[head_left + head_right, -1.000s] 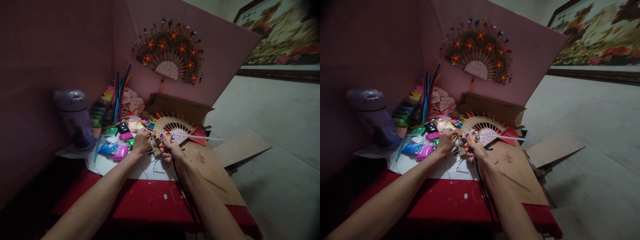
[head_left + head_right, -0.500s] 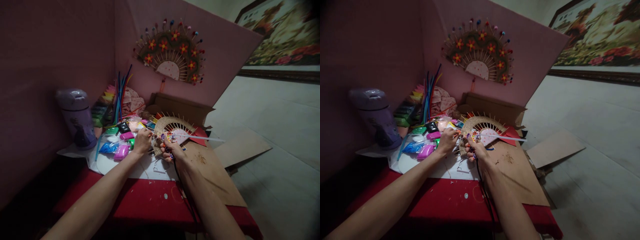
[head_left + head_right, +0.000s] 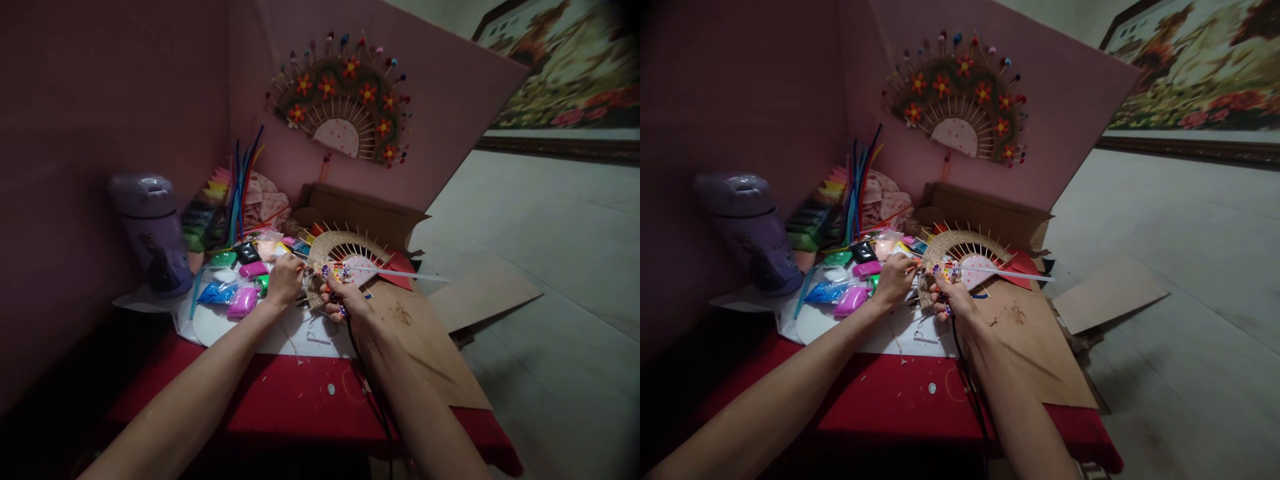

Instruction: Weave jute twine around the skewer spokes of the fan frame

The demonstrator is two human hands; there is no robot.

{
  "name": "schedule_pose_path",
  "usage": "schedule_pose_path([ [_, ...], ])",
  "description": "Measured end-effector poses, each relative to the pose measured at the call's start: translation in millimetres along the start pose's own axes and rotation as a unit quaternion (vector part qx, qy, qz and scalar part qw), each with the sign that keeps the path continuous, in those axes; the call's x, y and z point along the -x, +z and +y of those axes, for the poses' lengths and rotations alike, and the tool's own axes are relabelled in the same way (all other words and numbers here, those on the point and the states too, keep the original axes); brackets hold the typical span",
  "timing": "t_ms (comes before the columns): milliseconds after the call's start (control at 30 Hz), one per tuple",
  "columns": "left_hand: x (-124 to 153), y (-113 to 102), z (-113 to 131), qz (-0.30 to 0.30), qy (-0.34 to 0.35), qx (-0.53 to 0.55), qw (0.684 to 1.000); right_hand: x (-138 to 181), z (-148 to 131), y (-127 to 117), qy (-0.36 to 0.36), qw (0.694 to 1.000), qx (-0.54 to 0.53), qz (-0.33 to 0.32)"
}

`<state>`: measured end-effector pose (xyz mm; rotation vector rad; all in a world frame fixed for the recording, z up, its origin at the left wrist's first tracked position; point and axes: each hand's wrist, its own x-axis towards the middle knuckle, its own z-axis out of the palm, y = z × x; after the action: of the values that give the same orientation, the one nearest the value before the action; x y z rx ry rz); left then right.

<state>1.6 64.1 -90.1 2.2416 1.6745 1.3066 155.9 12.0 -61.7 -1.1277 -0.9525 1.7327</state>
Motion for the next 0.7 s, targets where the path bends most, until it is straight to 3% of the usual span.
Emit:
schedule_pose_path([
  [700,0.4,-0.7,1.1,0.003,0.010,-0.013,1.000,-0.2,0.6,0.6,0.001,1.000,0.010,0.012],
])
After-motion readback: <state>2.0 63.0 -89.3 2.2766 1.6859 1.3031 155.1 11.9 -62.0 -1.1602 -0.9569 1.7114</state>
